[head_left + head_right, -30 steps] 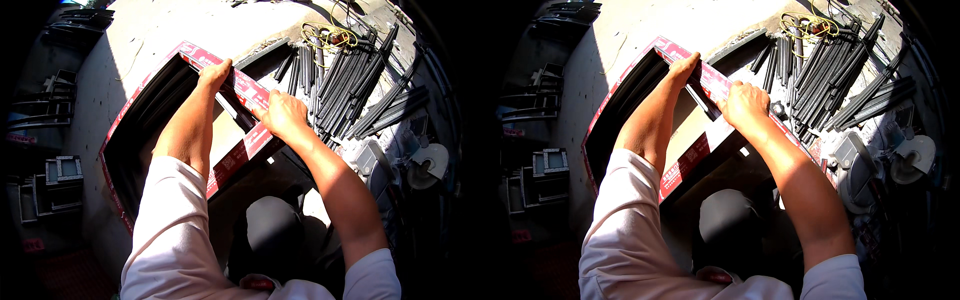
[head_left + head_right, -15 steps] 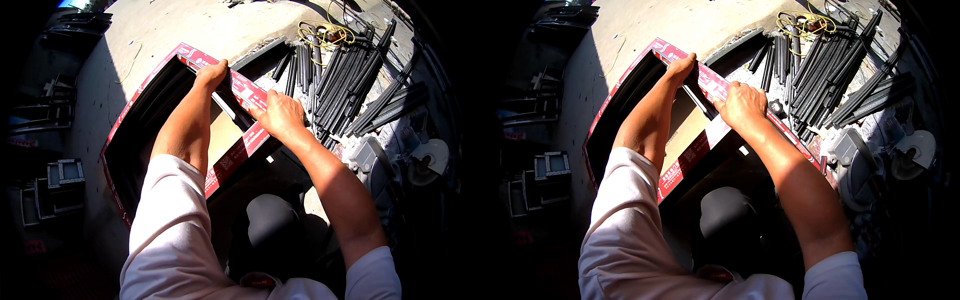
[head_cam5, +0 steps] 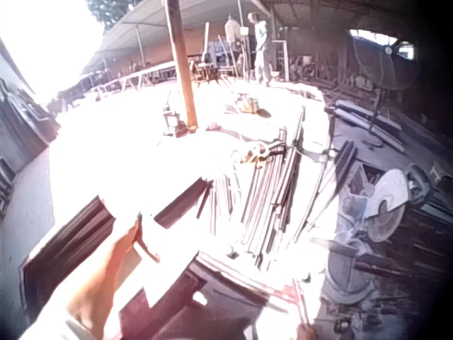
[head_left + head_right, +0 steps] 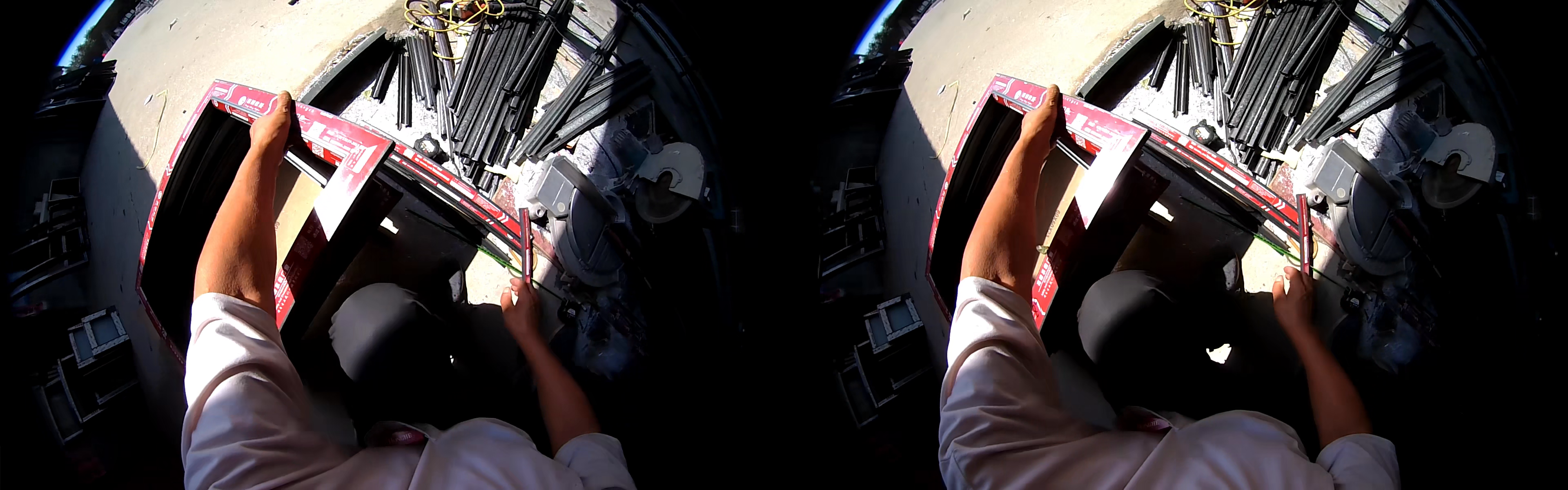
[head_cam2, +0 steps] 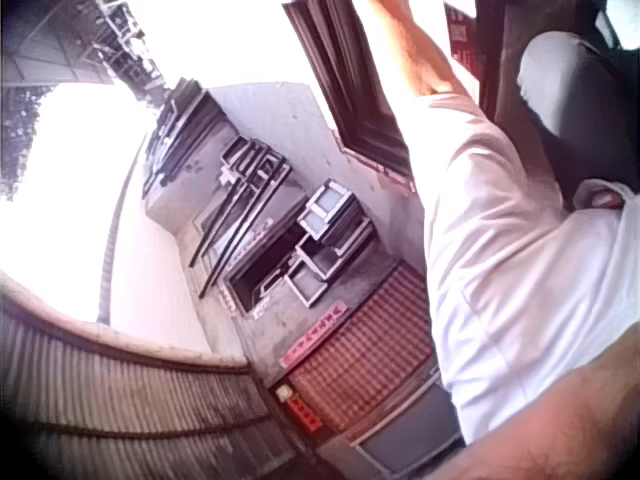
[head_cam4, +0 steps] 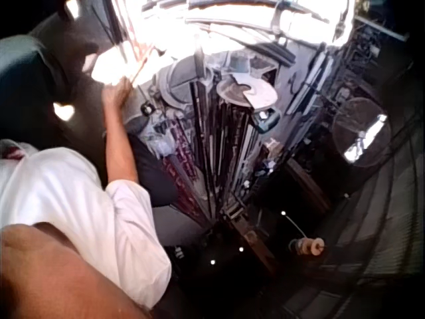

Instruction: The person measures and marks a long window frame profile with a tape measure and marker, then cuts it to length using a miter saw. The cut piece is placed into a larger frame assembly on the floor, and the process is repeated for additional pieces.

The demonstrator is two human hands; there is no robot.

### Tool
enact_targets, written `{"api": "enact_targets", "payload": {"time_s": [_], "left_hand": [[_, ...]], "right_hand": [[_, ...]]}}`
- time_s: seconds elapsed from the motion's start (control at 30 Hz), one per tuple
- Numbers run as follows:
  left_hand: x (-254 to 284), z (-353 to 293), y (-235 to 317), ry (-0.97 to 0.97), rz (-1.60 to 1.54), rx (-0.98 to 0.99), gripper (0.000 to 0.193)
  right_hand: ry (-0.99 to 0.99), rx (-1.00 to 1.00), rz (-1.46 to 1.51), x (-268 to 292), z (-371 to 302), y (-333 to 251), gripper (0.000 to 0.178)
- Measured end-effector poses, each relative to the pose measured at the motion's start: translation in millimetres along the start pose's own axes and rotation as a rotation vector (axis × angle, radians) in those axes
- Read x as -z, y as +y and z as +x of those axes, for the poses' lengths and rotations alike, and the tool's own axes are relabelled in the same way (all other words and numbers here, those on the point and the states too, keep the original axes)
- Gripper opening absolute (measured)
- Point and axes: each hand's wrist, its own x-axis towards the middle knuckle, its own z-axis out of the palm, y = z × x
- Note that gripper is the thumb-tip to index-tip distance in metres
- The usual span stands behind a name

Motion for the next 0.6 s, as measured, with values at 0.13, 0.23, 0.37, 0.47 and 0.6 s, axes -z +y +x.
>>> {"api": "enact_targets", "payload": {"time_s": [0.13, 0.23, 0.37, 0.47, 0.6], "left_hand": [[-3.4, -59.1, -17.9, -0.161, -0.239, 0.010, 0.072], [8.2, -103.6, -11.0, -0.231, -0.080, 0.056, 0.058], [2.0, -127.4, 0.3, -0.231, 0.045, 0.052, 0.069], [15.3, -157.9, 13.3, -0.339, 0.153, -0.013, 0.072], [15.8, -159.9, 2.5, -0.240, 0.213, -0.045, 0.061]], "right_hand": [[-0.086, -0.392, -0.148, 34.9, -64.3, 47.3, 0.035], [-0.058, -0.578, -0.268, 27.9, -85.6, 77.8, 0.044], [-0.100, -0.720, -0.260, 1.7, -101.6, 105.3, 0.056], [-0.179, -0.771, -0.159, -10.3, -99.8, 91.1, 0.059], [-0.289, -0.792, -0.149, -18.4, -94.9, 84.3, 0.060]]}}
